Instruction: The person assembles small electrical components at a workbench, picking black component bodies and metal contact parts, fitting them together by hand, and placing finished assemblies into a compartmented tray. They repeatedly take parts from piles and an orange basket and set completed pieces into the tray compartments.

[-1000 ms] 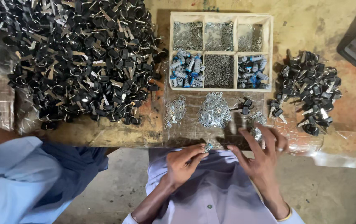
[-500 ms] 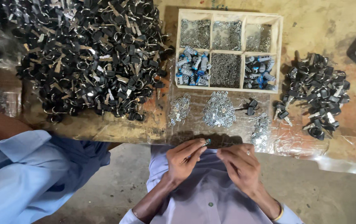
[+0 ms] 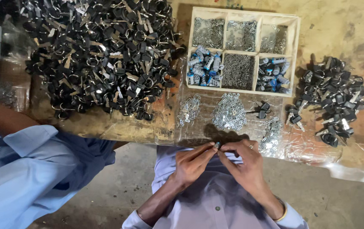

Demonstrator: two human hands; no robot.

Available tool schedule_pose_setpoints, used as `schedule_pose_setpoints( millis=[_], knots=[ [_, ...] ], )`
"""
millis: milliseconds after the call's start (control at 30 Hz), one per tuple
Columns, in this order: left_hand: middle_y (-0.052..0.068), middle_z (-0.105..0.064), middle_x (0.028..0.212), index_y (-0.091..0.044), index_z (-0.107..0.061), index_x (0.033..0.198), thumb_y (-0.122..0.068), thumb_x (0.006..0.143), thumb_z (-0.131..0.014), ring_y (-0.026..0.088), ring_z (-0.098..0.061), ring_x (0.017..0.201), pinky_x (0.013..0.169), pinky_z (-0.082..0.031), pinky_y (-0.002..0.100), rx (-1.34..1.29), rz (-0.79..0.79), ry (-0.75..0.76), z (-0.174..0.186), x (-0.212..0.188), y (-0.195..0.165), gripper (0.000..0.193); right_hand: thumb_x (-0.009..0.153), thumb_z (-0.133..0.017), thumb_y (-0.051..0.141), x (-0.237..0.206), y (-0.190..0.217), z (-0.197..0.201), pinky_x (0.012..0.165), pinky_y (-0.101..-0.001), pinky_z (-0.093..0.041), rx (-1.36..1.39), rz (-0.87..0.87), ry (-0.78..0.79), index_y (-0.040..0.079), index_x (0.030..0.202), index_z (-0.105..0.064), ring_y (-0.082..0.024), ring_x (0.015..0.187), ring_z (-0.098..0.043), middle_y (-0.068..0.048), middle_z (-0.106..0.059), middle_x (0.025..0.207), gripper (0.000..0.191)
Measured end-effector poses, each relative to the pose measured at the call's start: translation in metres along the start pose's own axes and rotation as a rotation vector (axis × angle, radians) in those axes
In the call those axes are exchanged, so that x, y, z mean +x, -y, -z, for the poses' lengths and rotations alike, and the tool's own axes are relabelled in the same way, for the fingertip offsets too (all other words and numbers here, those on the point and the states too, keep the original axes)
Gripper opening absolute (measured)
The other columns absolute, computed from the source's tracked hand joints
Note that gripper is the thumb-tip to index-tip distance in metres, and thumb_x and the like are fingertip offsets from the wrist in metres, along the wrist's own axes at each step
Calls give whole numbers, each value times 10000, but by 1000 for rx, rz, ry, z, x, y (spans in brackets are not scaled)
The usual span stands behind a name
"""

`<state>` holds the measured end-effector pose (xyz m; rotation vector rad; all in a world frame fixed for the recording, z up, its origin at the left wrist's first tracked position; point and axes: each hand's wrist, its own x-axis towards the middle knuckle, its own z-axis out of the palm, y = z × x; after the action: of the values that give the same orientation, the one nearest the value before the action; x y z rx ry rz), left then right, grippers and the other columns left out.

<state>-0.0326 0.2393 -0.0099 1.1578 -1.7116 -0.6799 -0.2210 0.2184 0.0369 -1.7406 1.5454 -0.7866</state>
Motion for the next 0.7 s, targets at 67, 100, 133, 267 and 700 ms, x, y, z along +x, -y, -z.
schedule_pose_setpoints(
  millis=[67,100,133,267,700],
  knots=[
    [107,-762,1154,-71,-745,1106,-19,895,-806,250,-793,968,778,-656,313,-39,-1,27,2,0,1,226,744,-884,187,7,-3,12,772,-316,-414,-26,22,95,108,952,-745,-133,794,-665,12,-751,867,263],
    [109,-757,1155,-76,-745,1108,-14,897,-801,250,-793,962,766,-656,310,-91,-9,55,2,1,2,226,725,-883,208,12,-6,20,784,-338,-387,-56,82,146,106,953,-754,-145,790,-646,10,-755,870,281],
    [111,-753,1156,-81,-746,1109,-9,900,-797,250,-793,955,753,-656,307,-144,-18,82,3,2,3,227,706,-882,229,17,-9,27,796,-359,-360,-87,142,196,103,954,-763,-157,786,-626,7,-758,872,302],
    [105,-736,1077,-81,-767,1112,10,863,-807,242,-766,846,677,-629,332,-194,-39,255,8,6,3,268,687,-899,352,38,-12,41,791,-364,-336,-80,208,427,185,793,-770,-162,752,-621,56,-727,726,236],
    [153,-754,1046,-3,-749,1133,113,873,-734,245,-797,863,732,-669,305,-234,133,44,2,11,4,285,837,-851,47,37,-68,82,996,-376,-591,804,179,-51,139,960,-661,-66,827,-605,38,-604,874,244]
  ],
)
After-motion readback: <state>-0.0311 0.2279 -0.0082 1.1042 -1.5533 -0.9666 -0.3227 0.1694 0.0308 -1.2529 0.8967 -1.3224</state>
